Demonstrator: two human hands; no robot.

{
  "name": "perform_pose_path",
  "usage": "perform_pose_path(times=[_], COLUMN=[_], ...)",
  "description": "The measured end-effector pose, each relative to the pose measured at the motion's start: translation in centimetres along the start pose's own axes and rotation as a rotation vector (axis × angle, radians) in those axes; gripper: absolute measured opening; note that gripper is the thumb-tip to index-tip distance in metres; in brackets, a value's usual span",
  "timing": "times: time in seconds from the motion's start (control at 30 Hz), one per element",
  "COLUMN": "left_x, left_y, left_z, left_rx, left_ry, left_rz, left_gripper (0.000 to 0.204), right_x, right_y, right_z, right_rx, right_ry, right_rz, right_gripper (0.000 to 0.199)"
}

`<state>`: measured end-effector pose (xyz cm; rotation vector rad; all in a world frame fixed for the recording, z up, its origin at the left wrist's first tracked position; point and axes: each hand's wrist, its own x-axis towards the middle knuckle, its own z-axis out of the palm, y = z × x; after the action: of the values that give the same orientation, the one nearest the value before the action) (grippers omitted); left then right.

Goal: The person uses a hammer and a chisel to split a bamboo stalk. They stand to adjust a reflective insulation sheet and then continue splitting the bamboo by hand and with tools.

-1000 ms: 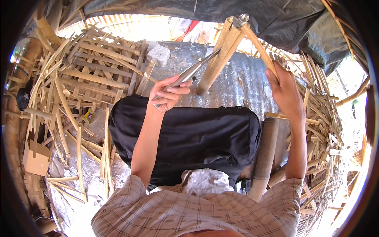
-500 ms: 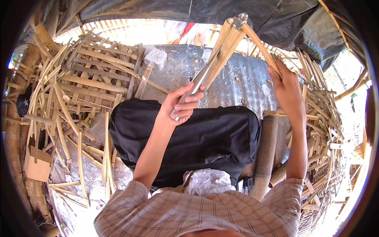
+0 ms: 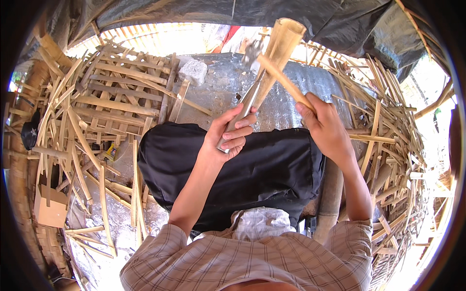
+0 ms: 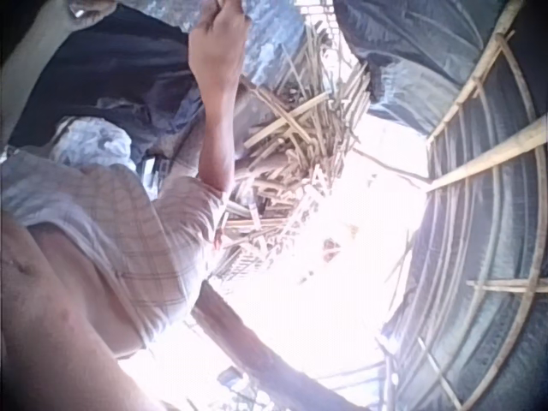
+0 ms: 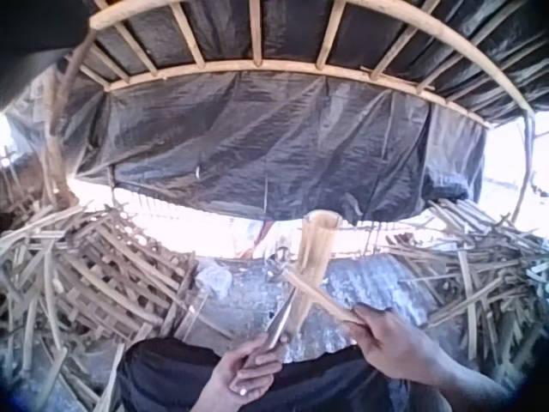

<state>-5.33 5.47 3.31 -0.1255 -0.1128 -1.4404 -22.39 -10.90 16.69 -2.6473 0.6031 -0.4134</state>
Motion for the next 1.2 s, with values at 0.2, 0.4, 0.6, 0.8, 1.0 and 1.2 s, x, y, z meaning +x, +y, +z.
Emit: perform_pose_path(times=[0.2, 0.4, 0.6, 0.8, 1.0, 1.2], left_x=[0.4, -0.2, 0.6, 0.8, 1.5, 1.5], left_y=[1.3, 1.6, 1.4, 0.2, -0.6, -1.9], left_z=[-0.4, -0.8, -1.2, -2.5, -2.5, -3.3], left_rx=[-0.043, -0.046, -0.042, -0.041, -0.005, 0.017], left_ry=[-0.021, -0.010, 0.021, 0.057, 0.090, 0.139], left_rz=[0.013, 0.048, 0.020, -0.003, -0.018, -0.034], left_gripper=[0.035, 0.034, 0.033, 0.035, 0.034, 0.032], right_x=[0.1, 0.1, 1.4, 1.1, -0.8, -1.7], right_y=[4.0, 1.3, 3.8, 3.3, 4.0, 4.1], right_z=[3.5, 1.3, 5.0, 1.7, 5.2, 3.1], right_rx=[-0.014, 0.081, -0.001, 0.120, 0.050, 0.081], right_ry=[0.037, -0.061, 0.227, -0.048, 0.101, -0.010], right_rz=[0.001, 0.116, 0.030, 0.065, 0.098, 0.060], right_gripper=[0.027, 0.027, 0.025, 0.019, 0.021, 0.023])
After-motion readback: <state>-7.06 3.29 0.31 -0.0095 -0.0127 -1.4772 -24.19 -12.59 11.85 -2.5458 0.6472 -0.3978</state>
